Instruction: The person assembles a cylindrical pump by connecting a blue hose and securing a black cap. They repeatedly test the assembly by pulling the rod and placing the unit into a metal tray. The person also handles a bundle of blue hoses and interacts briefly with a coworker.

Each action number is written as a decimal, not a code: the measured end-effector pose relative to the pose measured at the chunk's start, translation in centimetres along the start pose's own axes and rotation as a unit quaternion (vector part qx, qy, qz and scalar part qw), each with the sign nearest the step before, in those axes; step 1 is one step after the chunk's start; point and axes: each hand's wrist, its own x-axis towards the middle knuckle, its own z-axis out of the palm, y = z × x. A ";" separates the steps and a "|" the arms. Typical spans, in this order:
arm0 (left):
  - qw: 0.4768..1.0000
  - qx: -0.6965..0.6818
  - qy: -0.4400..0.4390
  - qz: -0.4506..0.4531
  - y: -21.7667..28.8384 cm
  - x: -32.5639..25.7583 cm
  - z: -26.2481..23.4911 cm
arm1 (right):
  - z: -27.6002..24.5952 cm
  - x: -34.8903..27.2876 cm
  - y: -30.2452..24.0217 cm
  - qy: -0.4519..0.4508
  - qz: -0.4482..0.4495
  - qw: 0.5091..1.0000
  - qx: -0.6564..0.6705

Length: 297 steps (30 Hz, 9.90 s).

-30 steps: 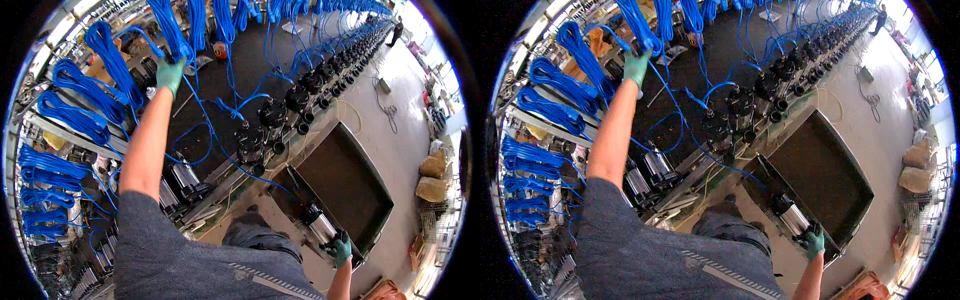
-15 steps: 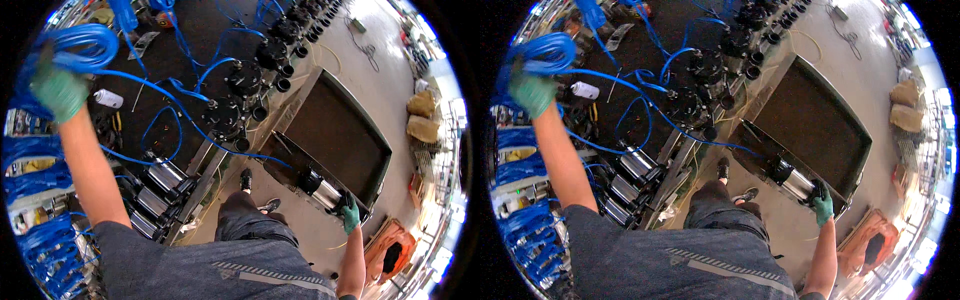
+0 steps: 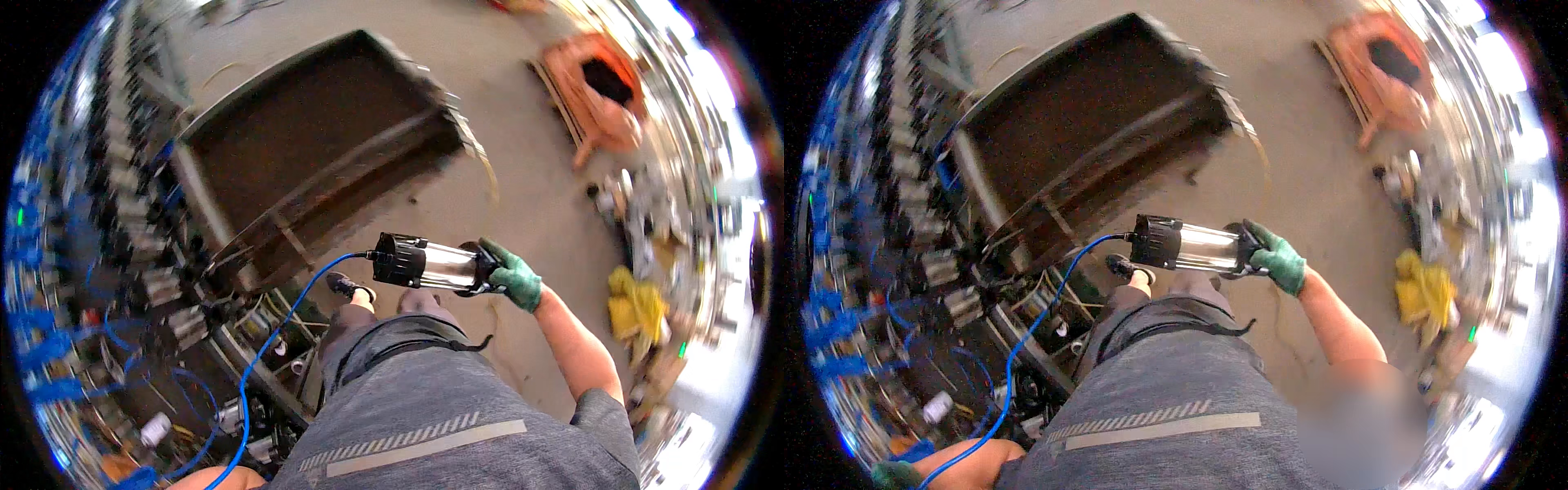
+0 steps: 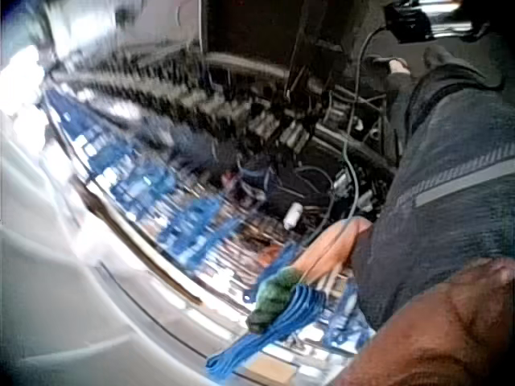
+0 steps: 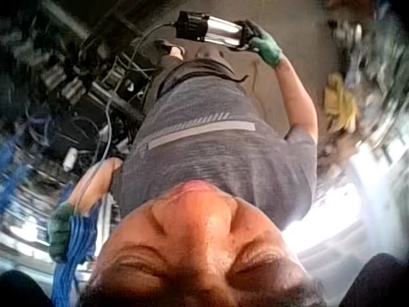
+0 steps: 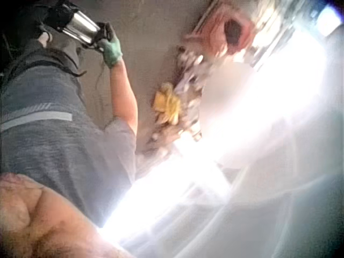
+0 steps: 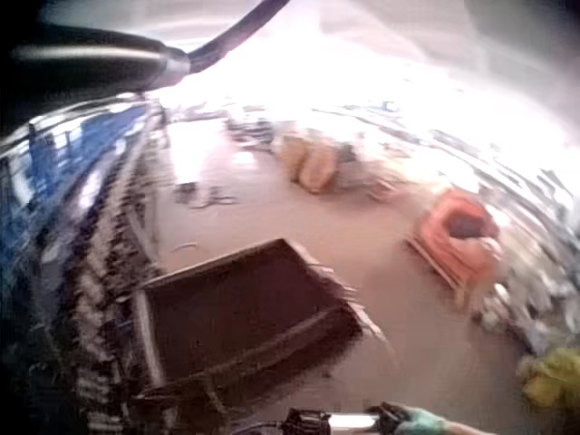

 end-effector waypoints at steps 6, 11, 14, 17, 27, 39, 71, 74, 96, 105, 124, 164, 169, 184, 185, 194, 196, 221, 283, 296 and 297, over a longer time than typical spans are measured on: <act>0.927 -0.256 -0.188 -0.199 -3.4 -9.9 16.6 | -8.2 -13.9 18.4 0.278 0.011 0.927 0.253; 0.759 -0.395 -0.331 -0.399 -6.0 -23.9 32.3 | -11.8 -22.7 35.1 0.537 0.088 0.761 0.354; 0.664 -0.375 -0.447 -0.467 -8.0 -34.7 41.2 | -10.4 -28.2 41.2 0.644 0.109 0.612 0.445; 0.563 -0.372 -0.573 -0.465 -8.7 -43.2 47.4 | -8.2 -32.1 51.4 0.651 0.074 0.490 0.575; 0.406 -0.206 -0.760 -0.463 -12.8 -63.3 57.4 | 2.8 -28.6 54.7 0.586 -0.024 0.212 0.782; 0.328 -0.183 -0.752 -0.542 -23.6 -78.2 79.2 | -9.3 -22.1 38.3 0.607 0.154 0.211 0.750; 0.888 0.143 -0.065 -0.432 -67.7 -39.0 111.0 | -110.8 50.6 -34.1 0.389 0.261 0.882 0.052; 0.912 0.072 0.034 -0.402 -75.3 -34.7 114.2 | -112.0 62.7 -42.6 0.402 0.271 0.874 0.044; 0.923 -0.003 0.072 -0.377 -122.3 27.0 132.1 | -62.7 144.5 -104.9 0.093 0.200 0.972 -0.075; 0.898 -0.037 0.215 -0.381 -141.7 50.8 133.5 | -46.7 174.5 -124.2 0.039 0.174 0.976 -0.126; 0.920 0.210 0.022 -0.329 -187.9 120.1 138.7 | -15.8 232.7 -160.6 0.060 0.164 0.980 -0.099; 0.918 0.267 0.168 -0.238 -272.4 244.0 129.3 | 51.3 347.5 -225.7 0.081 0.171 0.976 -0.106; 0.902 0.357 0.154 -0.186 -285.2 258.9 124.8 | 65.3 359.7 -235.0 0.110 0.130 0.984 -0.043; 0.893 0.419 -0.040 -0.161 -315.5 318.1 118.1 | 90.6 397.0 -247.4 0.176 0.196 0.962 0.069; 0.882 0.435 -0.054 -0.171 -317.6 321.7 117.6 | 92.5 400.3 -247.9 0.181 0.203 0.960 0.064; 0.875 0.405 -0.148 -0.220 -333.6 350.4 116.8 | 112.8 423.9 -259.5 0.163 0.178 0.970 0.004; 0.880 0.358 -0.171 -0.261 -337.3 356.6 116.6 | 116.3 427.9 -262.3 0.187 0.164 0.968 -0.024; 0.801 0.200 -0.361 -0.434 -379.6 403.5 110.9 | 150.3 451.1 -280.1 0.117 0.245 0.871 -0.410; 0.791 0.213 -0.401 -0.410 -396.1 414.5 98.5 | 175.1 454.3 -287.6 0.419 0.053 0.711 -0.562; 0.812 0.196 -0.364 -0.413 -396.7 415.2 100.0 | 177.5 451.7 -297.7 0.216 -0.249 0.625 -0.707; 0.813 0.196 -0.359 -0.415 -396.9 415.2 99.8 | 178.0 451.9 -297.6 0.208 -0.248 0.635 -0.702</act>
